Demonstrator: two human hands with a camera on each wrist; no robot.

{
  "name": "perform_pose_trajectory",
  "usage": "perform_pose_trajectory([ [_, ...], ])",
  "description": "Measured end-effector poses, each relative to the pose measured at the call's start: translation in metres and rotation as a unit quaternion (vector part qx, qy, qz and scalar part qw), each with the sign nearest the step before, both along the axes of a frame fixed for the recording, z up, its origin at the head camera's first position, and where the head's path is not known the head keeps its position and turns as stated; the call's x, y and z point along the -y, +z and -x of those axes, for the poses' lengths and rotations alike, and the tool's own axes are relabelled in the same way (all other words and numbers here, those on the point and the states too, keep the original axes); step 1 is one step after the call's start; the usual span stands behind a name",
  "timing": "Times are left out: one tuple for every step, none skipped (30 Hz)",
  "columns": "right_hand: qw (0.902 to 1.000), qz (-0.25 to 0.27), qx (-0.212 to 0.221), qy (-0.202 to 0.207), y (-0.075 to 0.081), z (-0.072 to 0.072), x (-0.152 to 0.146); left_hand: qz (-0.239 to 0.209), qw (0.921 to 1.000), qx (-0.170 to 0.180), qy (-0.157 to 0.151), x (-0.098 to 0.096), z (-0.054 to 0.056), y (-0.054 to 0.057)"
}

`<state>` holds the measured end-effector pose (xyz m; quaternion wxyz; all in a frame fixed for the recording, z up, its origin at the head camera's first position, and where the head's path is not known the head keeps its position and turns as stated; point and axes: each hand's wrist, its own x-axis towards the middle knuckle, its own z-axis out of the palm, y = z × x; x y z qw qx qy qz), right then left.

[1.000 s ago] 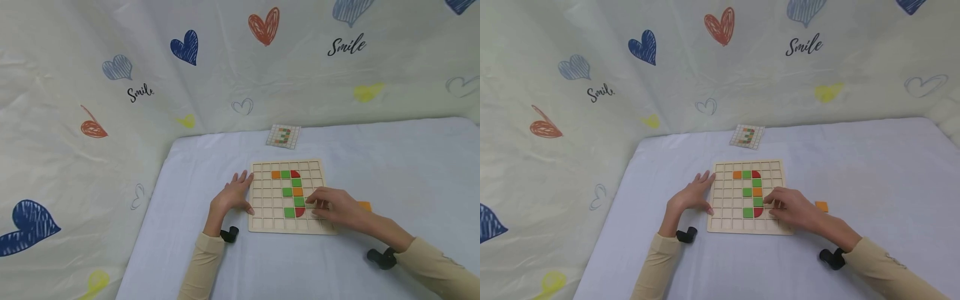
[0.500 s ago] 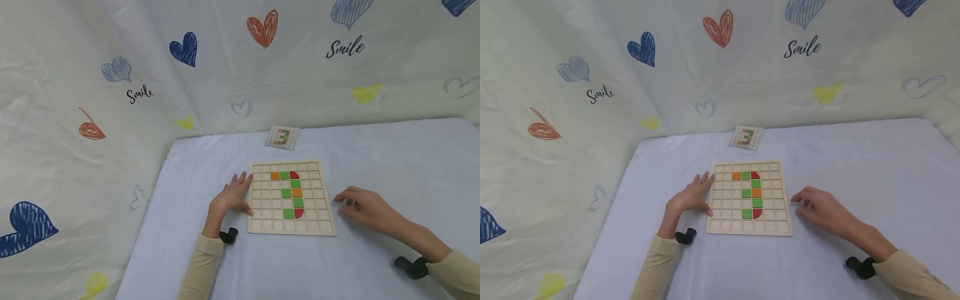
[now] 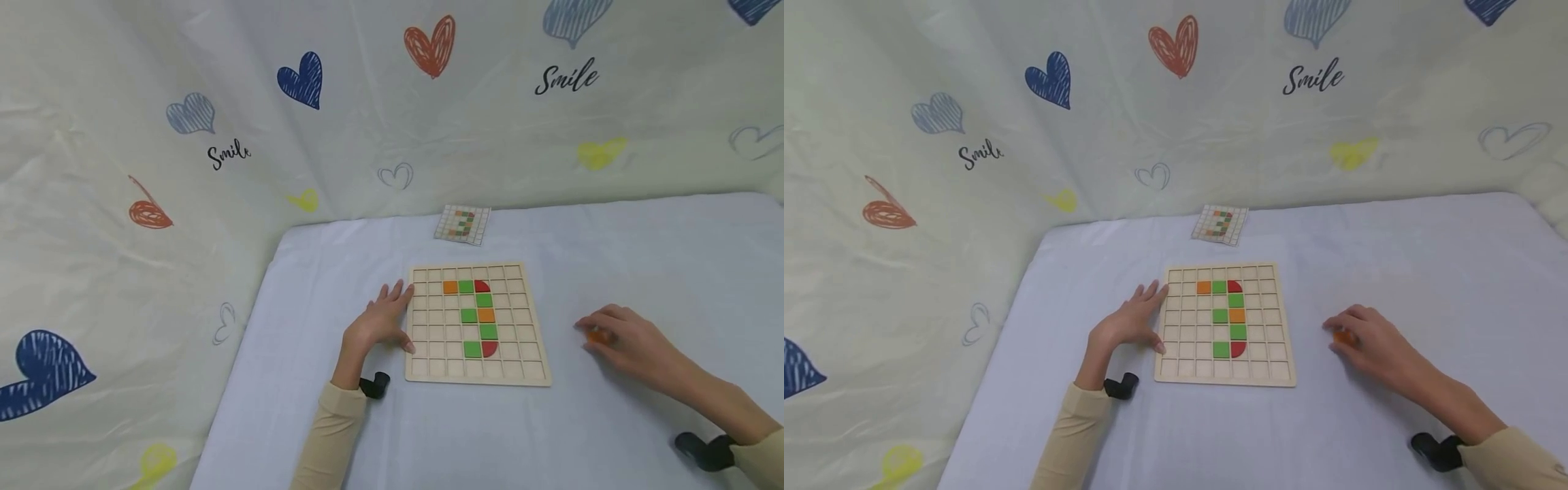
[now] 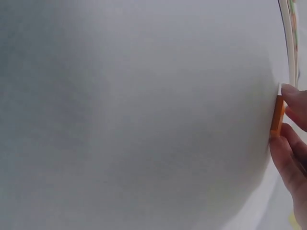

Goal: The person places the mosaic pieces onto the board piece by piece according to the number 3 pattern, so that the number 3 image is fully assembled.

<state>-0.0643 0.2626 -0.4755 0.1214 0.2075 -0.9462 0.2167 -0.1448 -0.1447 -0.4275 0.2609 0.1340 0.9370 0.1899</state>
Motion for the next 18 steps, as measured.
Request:
perform_pose_trajectory([
  [1.0,-0.001,-0.003,0.002,-0.0004,0.0002,-0.0012,0.0,1.0,-0.001,0.0,0.0003,-0.0002,-0.0001],
  [1.0,-0.002,-0.002,0.002,0.0,0.0,-0.002,0.001,1.0,-0.001,0.0,0.0007,-0.0003,-0.0002],
  [1.0,-0.004,-0.002,0.004,0.0003,0.0,-0.0026,0.002,1.0,-0.002,0.0,0.001,-0.0004,-0.0001],
  [1.0,-0.005,0.001,0.005,0.001,-0.0002,-0.003,0.003,1.0,-0.002,-0.001,0.0014,-0.0004,-0.0004],
  [1.0,-0.006,0.002,0.005,0.002,-0.0005,-0.0031,0.003,1.0,-0.003,-0.001,0.0018,-0.0001,-0.001],
  [1.0,-0.007,0.003,0.006,0.0031,-0.0007,-0.0032,0.003,1.0,-0.002,-0.001,0.002,0.0001,-0.0013],
  [0.9999,-0.006,0.006,0.006,0.0041,-0.0009,-0.0032,0.004,1.0,-0.002,-0.001,0.0022,0.0003,-0.0014],
  [0.9999,-0.006,0.012,0.006,0.0052,-0.0011,-0.0028,0.005,1.0,-0.002,-0.001,0.0023,0.0004,-0.0013],
  [0.9999,-0.007,0.015,0.006,0.0055,-0.001,-0.0026,0.005,1.0,-0.002,-0.001,0.0024,0.0003,-0.0013],
  [0.9998,-0.007,0.02,0.005,0.0059,-0.0009,-0.0023,0.005,1.0,-0.002,0.0,0.0024,0.0003,-0.0012],
  [0.9996,-0.006,0.026,0.004,0.0061,-0.0009,-0.0019,0.006,1.0,-0.001,0.001,0.0023,0.0003,-0.0008],
  [0.9995,-0.006,0.032,0.003,0.0062,-0.0004,-0.002,0.006,1.0,-0.002,0.0,0.0021,0.0002,-0.0005],
  [0.9993,-0.004,0.036,0.003,0.0062,-0.0004,-0.0015,0.006,1.0,-0.003,-0.001,0.002,0.0001,-0.0004],
  [0.9992,-0.004,0.039,0.003,0.0063,-0.0003,-0.0009,0.006,1.0,-0.003,-0.001,0.0018,0.0,-0.0002],
  [0.9992,-0.003,0.039,0.004,0.0064,0.0,-0.0005,0.005,1.0,-0.003,-0.001,0.0017,-0.0001,0.0],
  [0.9994,-0.001,0.035,0.006,0.0067,0.0002,-0.0002,0.005,1.0,-0.003,-0.002,0.0015,0.0001,-0.0003],
  [0.9995,0.003,0.029,0.009,0.0072,0.0006,0.0,0.005,1.0,-0.003,-0.002,0.0013,0.0002,-0.0006],
  [0.9997,0.009,0.019,0.014,0.0078,0.0011,0.0001,0.005,1.0,-0.004,-0.003,0.0012,0.0001,-0.0006],
])
